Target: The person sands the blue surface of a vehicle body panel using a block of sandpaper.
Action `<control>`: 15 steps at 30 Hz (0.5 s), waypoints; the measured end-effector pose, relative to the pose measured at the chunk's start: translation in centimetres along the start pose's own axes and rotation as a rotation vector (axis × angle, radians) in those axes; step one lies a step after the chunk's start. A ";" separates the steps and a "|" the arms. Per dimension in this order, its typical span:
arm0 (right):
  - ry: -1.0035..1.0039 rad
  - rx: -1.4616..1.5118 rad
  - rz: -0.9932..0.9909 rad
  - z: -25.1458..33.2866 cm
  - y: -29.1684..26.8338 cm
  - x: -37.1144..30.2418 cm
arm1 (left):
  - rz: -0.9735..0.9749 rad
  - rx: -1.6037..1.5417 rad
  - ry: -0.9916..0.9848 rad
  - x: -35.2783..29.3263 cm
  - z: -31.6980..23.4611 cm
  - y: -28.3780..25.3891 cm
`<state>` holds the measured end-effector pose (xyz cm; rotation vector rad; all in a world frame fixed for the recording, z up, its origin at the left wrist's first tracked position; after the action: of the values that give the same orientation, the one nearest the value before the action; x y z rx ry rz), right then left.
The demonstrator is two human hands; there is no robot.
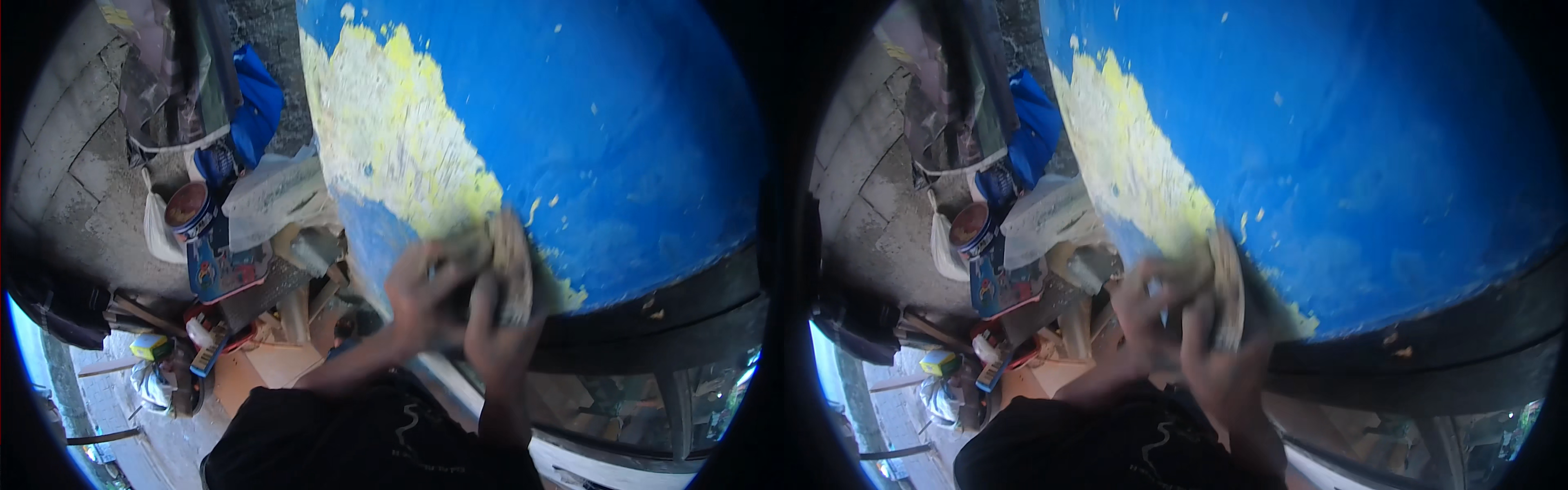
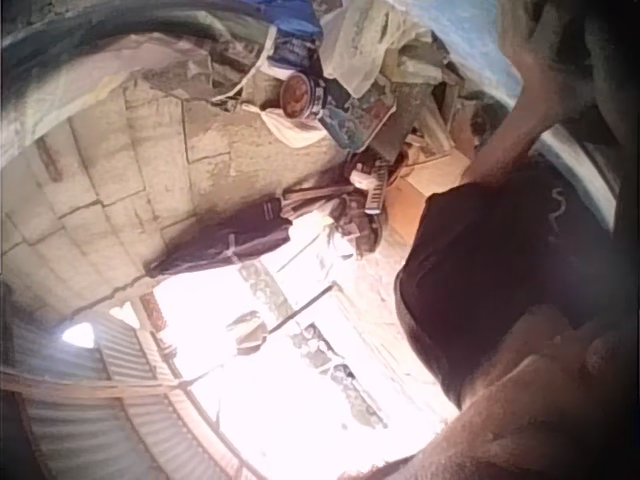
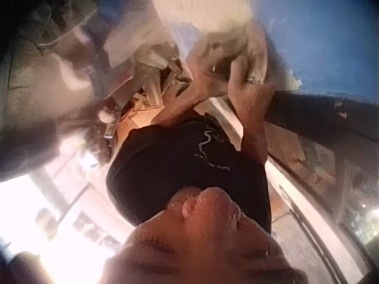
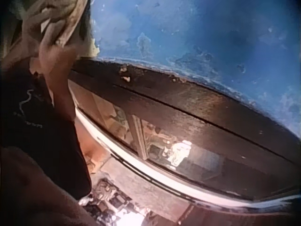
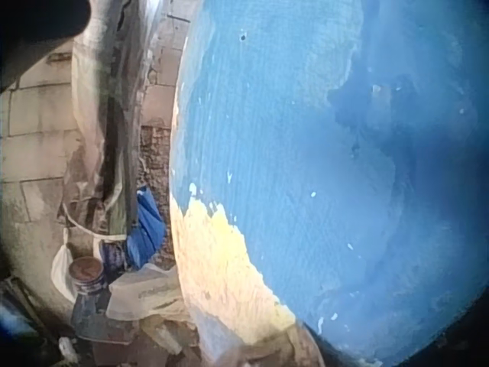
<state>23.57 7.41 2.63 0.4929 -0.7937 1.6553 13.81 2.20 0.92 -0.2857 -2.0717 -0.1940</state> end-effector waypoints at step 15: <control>-0.124 0.024 0.150 1.4 0.3 -1.5 | 0.128 -0.006 0.006 -2.2 -0.8 -2.1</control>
<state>23.43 5.36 2.51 0.5690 -0.9221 1.7868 14.93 -0.30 -0.69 -0.4195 -2.0391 -0.1237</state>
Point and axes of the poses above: each hand's wrist, its own x-axis towards the middle knuckle, its own y-axis out of the palm, z = x × y, the point moved 3 cm from there along x, towards the middle knuckle, and after that the axes turned 11 degrees about -z, right-handed, at the moved point
